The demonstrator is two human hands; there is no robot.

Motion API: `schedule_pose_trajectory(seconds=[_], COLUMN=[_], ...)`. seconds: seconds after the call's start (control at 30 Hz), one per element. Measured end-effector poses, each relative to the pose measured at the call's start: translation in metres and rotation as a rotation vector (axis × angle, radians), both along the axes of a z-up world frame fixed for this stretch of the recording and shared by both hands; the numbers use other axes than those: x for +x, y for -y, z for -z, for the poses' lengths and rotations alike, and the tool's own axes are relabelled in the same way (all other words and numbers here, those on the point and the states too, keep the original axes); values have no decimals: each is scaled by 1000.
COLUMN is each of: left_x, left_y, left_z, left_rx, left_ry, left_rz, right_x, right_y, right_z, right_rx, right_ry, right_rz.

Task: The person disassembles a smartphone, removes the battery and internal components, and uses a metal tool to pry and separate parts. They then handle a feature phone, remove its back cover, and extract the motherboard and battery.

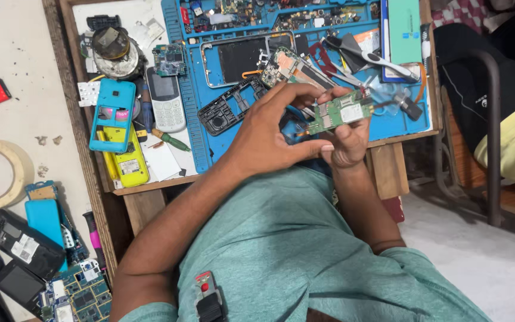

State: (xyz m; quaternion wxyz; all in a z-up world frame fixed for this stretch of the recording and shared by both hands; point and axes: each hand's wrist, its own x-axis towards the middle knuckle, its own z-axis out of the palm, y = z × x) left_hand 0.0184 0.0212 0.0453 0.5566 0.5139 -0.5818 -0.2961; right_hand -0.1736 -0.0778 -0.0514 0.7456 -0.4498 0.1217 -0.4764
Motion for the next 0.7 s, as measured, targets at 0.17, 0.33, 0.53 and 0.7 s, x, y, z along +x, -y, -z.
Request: schedule_pose_trajectory(seconds=[0.17, 0.33, 0.53, 0.7], left_x=[6, 13, 13, 12], left_y=[1, -1, -1, -3], left_z=[-5, -5, -4, -6], left_rx=[-60, 17, -116, -121], left_ry=[52, 114, 232, 281], left_rz=[69, 111, 65, 43], right_x=[-4, -6, -13, -3], right_y=[-5, 0, 8, 5], right_z=[9, 12, 8, -1], right_rx=[-80, -294, -440, -447], right_ry=[-19, -74, -226, -153], right_rz=[4, 27, 54, 50])
